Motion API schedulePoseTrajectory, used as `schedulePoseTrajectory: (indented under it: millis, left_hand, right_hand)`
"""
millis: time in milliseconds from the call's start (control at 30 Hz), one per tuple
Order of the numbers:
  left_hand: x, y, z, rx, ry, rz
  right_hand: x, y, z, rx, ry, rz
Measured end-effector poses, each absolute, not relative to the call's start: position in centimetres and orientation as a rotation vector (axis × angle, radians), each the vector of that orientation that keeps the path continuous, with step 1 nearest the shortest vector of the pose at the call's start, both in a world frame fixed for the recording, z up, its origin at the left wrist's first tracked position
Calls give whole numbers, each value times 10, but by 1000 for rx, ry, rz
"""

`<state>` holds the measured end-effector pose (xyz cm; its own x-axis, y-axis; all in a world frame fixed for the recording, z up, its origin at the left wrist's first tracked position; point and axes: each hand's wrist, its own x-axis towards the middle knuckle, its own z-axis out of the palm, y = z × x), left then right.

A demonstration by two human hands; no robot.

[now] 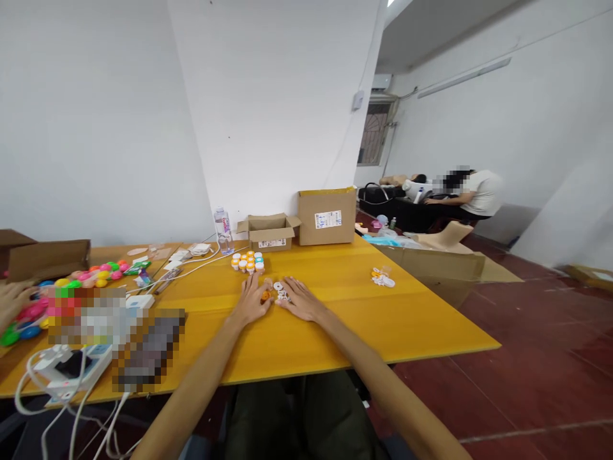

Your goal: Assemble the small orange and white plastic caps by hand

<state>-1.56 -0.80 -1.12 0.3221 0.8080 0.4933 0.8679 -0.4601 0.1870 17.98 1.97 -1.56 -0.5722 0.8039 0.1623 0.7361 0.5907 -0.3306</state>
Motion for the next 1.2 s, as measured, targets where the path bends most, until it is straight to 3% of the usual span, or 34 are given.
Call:
schedulePoseTrajectory:
  millis: [367, 600, 1200]
  left_hand:
    - [-24, 1, -20, -2491, -1643, -925]
    - [-23, 1, -16, -2658, -1552, -813]
    - [-31, 8, -9, -2683, -1516, -975]
  right_hand:
    - [171, 35, -15, -1144, -2498, 336]
    - [172, 32, -14, -932, -2438, 272]
    - [171, 35, -12, -1069, -2318, 322]
